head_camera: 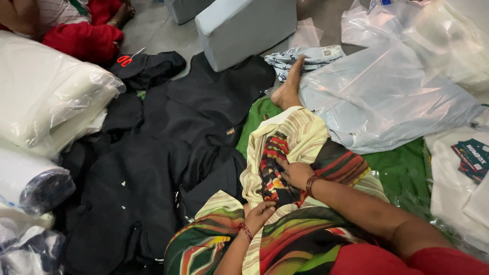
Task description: The person packs foam and textile products into plastic bags.
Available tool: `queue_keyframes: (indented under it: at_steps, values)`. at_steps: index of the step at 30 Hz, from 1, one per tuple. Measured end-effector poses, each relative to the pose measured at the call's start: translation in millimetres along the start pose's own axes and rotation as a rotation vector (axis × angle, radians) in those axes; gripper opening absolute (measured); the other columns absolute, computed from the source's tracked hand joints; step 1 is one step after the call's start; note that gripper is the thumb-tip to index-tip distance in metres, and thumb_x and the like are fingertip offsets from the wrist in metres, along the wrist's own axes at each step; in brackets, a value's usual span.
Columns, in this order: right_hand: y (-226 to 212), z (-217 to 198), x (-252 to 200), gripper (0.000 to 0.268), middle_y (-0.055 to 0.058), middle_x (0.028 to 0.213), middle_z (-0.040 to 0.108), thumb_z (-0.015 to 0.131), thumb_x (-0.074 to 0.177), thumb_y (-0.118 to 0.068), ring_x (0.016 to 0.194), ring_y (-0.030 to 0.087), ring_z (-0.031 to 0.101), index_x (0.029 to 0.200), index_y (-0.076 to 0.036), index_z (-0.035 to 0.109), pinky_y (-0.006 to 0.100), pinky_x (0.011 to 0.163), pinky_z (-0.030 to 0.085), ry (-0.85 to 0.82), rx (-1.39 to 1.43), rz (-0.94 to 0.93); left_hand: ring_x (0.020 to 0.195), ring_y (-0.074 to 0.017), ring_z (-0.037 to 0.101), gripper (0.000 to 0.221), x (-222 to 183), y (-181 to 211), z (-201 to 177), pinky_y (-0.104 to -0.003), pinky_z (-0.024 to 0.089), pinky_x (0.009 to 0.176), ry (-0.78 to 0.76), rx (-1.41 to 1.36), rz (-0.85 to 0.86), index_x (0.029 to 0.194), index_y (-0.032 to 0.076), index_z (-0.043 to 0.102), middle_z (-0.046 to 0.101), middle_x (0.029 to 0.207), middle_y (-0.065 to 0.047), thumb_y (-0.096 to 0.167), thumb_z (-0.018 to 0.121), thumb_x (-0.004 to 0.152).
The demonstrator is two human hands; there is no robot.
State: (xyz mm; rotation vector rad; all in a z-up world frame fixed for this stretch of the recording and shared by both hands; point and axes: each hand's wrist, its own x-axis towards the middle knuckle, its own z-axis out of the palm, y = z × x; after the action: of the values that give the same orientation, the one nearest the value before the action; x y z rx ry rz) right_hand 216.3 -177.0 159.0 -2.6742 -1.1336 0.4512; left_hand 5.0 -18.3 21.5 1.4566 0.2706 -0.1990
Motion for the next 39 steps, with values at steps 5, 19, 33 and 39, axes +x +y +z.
queue_keyframes:
  at_steps: [5, 19, 33, 39]
  values:
    - [0.0, 0.7, 0.1, 0.065, 0.017, 0.08, 0.072, 0.059, 0.094, -0.035, 0.077, 0.038, 0.07, 0.155, -0.022, 0.039, 0.053, 0.071, 0.054, 0.0, 0.0, -0.009, 0.102, -0.0084, 0.061, 0.036, 2.4, -5.0, -0.7, -0.024, 0.05, 0.09, -0.012, -0.012, 0.02, 0.132, 0.004, 0.067, 0.07, 0.114, 0.0, 0.023, 0.067, 0.101]
    - [3.3, 11.2, 1.3, 0.034, 0.016, 0.091, 0.073, 0.061, 0.09, -0.024, 0.086, 0.037, 0.071, 0.122, -0.016, 0.07, 0.053, 0.073, 0.054, 0.086, 0.055, -0.131, 0.103, -0.0087, 0.062, 0.036, -5.1, 18.5, 1.8, -0.025, 0.051, 0.091, -0.003, 0.062, -0.059, 0.133, 0.008, 0.067, 0.071, 0.115, 0.001, 0.025, 0.066, 0.101]
    - [-10.0, -13.9, -9.9, 0.053, 0.015, 0.127, 0.062, 0.067, 0.09, -0.023, 0.114, 0.035, 0.062, 0.142, -0.018, 0.057, 0.045, 0.094, 0.053, 0.277, 0.164, -0.158, 0.103, -0.0081, 0.061, 0.037, 0.0, 1.8, -0.4, -0.024, 0.05, 0.091, -0.016, 0.014, -0.022, 0.132, 0.004, 0.067, 0.07, 0.114, 0.001, 0.023, 0.066, 0.101]
    - [-0.7, 0.7, 0.1, 0.067, 0.023, 0.15, 0.042, 0.071, 0.086, -0.028, 0.128, 0.044, 0.051, 0.149, -0.019, 0.049, 0.049, 0.105, 0.045, 0.341, 0.109, -0.148, 0.105, -0.0081, 0.061, 0.037, 2.4, -9.2, -3.3, -0.023, 0.049, 0.094, -0.027, -0.017, 0.011, 0.132, 0.003, 0.066, 0.07, 0.114, 0.001, 0.021, 0.066, 0.101]
